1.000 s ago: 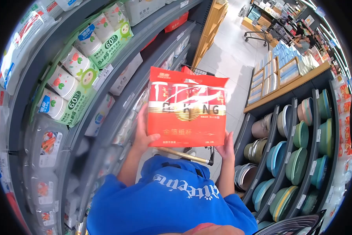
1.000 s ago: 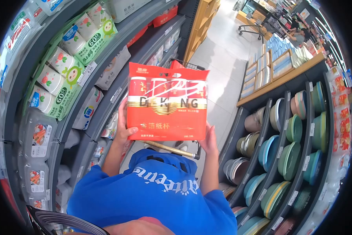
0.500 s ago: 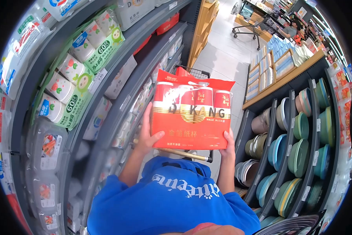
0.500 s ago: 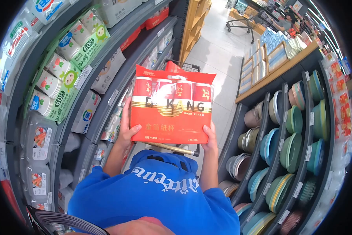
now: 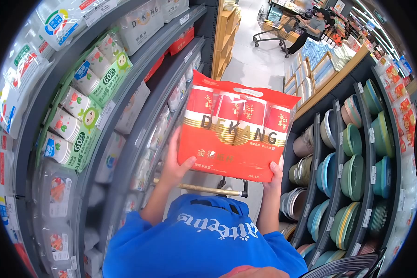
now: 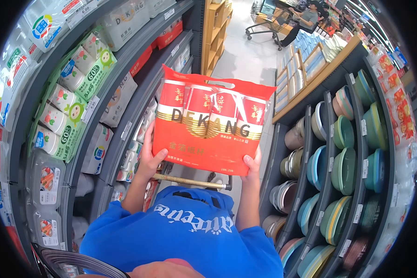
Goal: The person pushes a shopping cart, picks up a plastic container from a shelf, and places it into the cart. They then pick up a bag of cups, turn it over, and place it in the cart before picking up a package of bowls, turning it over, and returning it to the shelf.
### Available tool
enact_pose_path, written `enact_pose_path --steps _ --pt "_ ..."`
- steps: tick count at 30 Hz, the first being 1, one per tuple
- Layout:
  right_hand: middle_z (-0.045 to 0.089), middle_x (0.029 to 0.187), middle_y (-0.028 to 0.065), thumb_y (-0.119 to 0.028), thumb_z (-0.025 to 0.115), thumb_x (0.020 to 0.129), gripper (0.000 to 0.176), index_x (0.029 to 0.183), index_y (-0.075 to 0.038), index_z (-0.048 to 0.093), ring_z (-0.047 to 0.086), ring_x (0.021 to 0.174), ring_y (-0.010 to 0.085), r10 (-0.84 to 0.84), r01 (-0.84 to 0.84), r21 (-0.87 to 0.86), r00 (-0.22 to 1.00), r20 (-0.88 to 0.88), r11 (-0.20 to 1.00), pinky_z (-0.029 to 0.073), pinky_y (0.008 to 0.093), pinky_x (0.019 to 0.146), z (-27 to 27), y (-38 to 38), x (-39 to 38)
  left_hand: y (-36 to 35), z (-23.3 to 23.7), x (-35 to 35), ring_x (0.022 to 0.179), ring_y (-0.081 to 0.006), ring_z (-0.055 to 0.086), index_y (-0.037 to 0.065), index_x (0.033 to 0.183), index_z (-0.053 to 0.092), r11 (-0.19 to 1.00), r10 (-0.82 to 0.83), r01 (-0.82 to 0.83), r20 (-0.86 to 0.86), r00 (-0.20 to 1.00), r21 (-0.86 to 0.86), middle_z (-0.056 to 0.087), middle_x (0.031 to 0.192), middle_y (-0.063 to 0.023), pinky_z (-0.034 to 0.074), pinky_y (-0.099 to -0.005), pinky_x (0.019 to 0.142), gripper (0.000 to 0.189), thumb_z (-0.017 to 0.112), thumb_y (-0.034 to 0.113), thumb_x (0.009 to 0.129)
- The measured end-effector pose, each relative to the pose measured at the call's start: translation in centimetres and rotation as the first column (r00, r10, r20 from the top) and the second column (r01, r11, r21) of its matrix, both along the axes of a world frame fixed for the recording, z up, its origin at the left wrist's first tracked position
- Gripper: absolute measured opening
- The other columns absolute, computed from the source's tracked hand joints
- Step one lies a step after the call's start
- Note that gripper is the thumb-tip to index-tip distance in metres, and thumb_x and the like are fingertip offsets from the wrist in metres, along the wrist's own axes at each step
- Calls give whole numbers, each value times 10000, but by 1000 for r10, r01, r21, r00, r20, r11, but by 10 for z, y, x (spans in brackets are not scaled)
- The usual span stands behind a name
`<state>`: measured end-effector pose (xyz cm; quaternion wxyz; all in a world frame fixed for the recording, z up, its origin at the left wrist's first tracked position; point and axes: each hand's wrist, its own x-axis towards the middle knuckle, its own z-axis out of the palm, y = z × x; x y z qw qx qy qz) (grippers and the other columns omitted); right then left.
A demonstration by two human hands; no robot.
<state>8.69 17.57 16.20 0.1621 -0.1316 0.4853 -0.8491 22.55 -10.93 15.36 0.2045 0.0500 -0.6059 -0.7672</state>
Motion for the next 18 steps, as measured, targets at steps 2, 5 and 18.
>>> enact_pose_path --steps 2,5,18 --pt "540 1313 175 -272 751 773 797 1405 22 365 580 1205 270 -30 30 -7 999 11 1000 503 401 1015 -6 5 -2 4 8 -2 1471 -278 278 -43 1561 104 999 -10 11 23 1000 -31 239 1588 -204 243 -406 1190 982 713 284 863" --pt "554 1299 176 -313 742 815 746 1380 28 395 606 1160 265 -64 64 -16 998 2 998 512 392 992 -7 8 -1 0 4 -3 1466 -282 287 -45 1558 109 959 1 14 54 999 -284 252 1578 -213 255 -407 1186 996 731 291 856" --pt "532 1339 170 -332 715 840 754 1411 19 369 572 1218 268 -60 59 37 998 29 998 475 401 1039 -10 12 -2 1 6 -8 1453 -298 330 -5 1567 135 881 52 17 133 990 -472 284 1581 -203 296 -407 1177 1146 873 138 702"
